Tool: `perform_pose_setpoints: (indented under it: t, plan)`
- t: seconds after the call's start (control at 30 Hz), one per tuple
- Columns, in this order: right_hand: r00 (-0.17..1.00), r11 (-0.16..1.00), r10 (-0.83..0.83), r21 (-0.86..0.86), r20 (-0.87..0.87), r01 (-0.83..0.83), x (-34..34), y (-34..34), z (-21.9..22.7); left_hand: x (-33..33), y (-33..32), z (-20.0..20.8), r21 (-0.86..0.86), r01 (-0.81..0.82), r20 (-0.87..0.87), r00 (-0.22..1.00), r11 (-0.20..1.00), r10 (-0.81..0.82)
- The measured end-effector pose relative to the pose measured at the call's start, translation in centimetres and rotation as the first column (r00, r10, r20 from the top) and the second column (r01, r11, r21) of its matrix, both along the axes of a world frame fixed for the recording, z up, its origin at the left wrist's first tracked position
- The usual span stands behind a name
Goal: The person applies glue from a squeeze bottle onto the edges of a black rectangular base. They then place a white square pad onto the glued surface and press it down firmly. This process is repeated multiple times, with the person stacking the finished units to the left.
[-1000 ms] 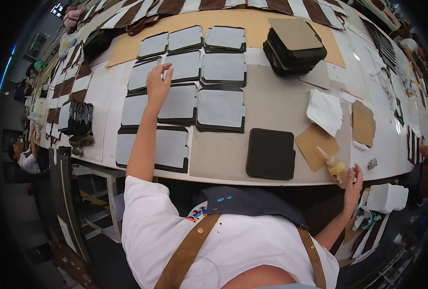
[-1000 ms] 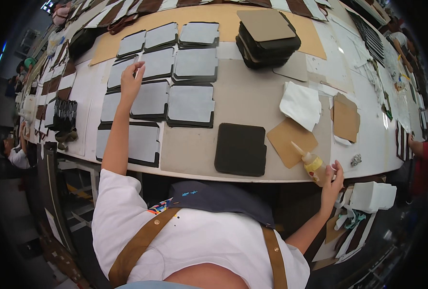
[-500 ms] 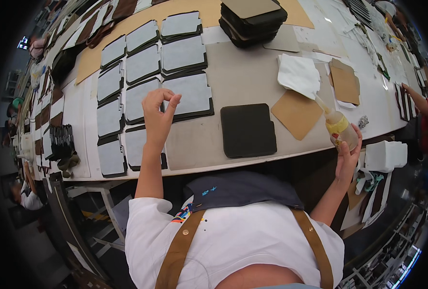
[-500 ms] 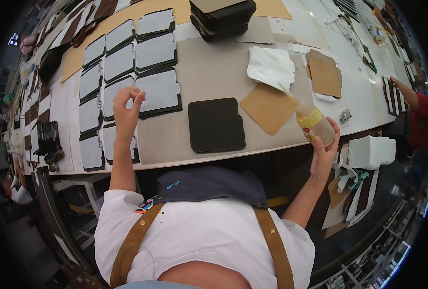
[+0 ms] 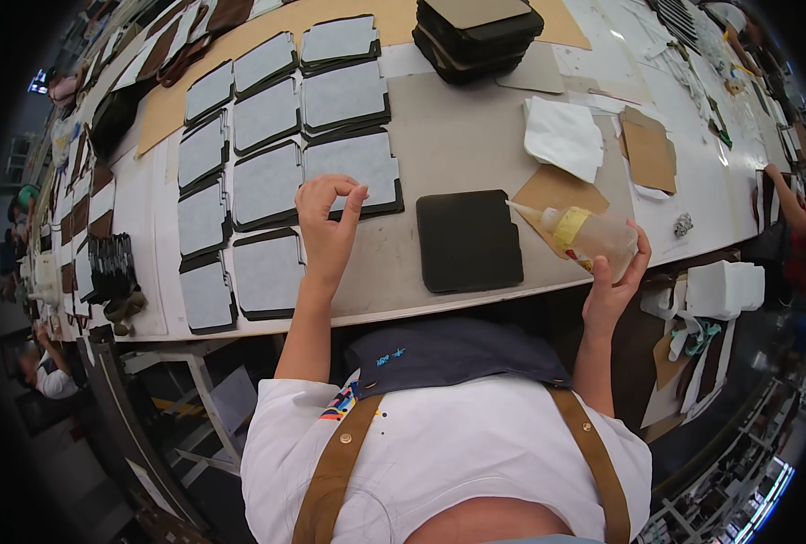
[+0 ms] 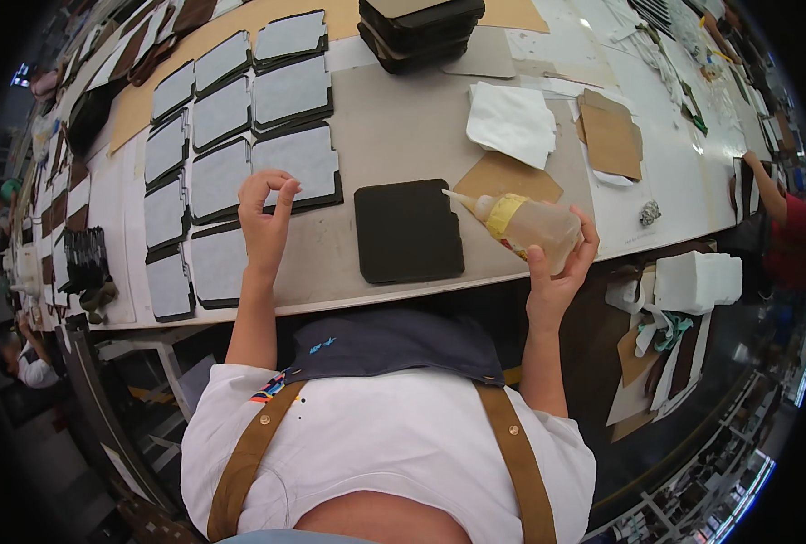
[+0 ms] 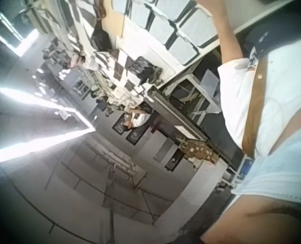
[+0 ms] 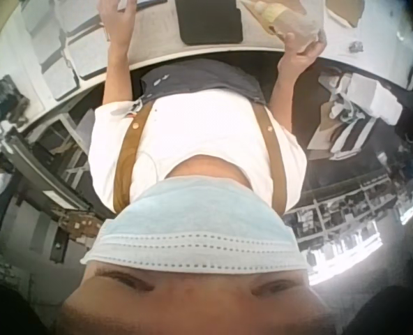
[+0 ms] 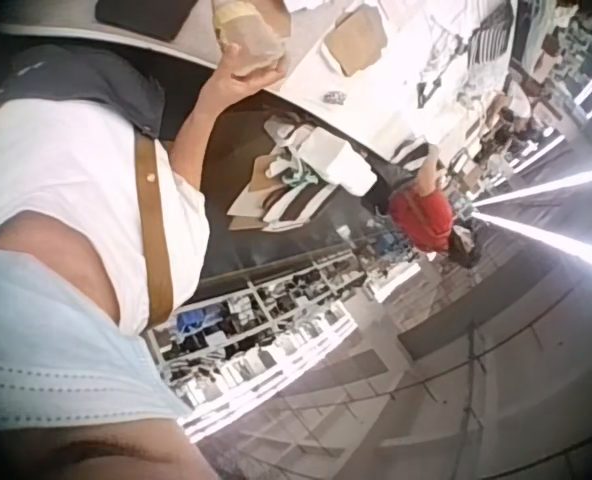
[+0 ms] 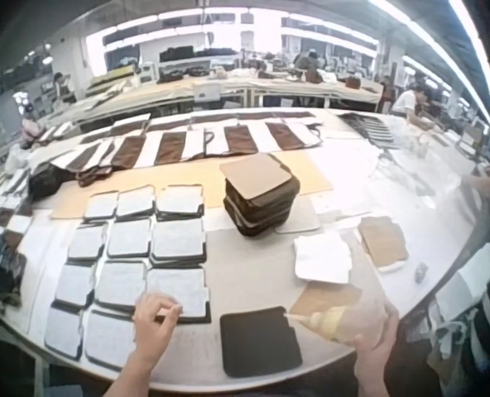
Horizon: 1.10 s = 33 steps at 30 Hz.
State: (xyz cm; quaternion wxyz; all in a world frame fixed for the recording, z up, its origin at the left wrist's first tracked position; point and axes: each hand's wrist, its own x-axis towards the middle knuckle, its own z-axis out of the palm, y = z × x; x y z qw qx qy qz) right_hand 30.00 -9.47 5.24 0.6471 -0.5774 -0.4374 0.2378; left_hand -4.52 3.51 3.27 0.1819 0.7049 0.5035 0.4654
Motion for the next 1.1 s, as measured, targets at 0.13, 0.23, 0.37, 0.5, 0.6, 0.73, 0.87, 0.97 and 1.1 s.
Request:
perform_pose_setpoints:
  t: [0.13,0.23,0.37,0.5,0.6,0.73,0.87,0.97,1.1]
  plan:
    - [0.996,1.0,0.017,0.015,0.093,-0.018,-0.7,0.0,-0.3,0.1,0.0,-0.4,0.012,-0.031,0.019,0.999,0.999,0.031]
    - [0.989,0.998,0.028,0.044,0.145,-0.035,-0.8,0.1,-0.4,0.2,0.2,-0.7,0.016,-0.032,0.027,0.999,0.999,0.032]
    - [0.986,0.998,0.028,0.044,0.164,-0.035,-0.9,0.2,-0.5,0.1,0.2,-1.0,0.024,-0.045,0.017,0.999,0.999,0.044]
    - [0.997,1.0,-0.002,0.009,0.077,0.002,-0.9,0.1,-1.0,0.1,0.2,-0.9,0.022,-0.047,0.017,0.999,0.999,0.047]
    - [0.999,1.0,-0.015,-0.013,0.04,0.015,-0.8,0.0,-1.3,0.1,0.2,-1.0,0.023,-0.049,0.01,0.999,0.999,0.049]
    - [0.996,1.0,-0.025,-0.016,0.082,0.026,-0.8,-0.2,-1.4,0.1,0.2,-1.0,0.034,-0.043,-0.006,0.999,0.998,0.043]
    - [0.982,1.0,0.005,0.028,0.19,-0.011,-1.2,-0.4,-1.3,0.0,0.2,-1.3,0.04,-0.053,-0.009,0.999,0.998,0.053]
    - [0.966,0.996,0.042,0.064,0.255,-0.06,-1.5,-0.5,-1.2,0.0,0.2,-1.2,0.037,-0.053,-0.008,0.999,0.998,0.053]
    - [0.956,0.988,0.083,0.1,0.281,-0.115,-1.7,-0.3,-1.2,-0.1,0.3,-1.3,0.049,-0.055,-0.008,0.998,0.997,0.056]
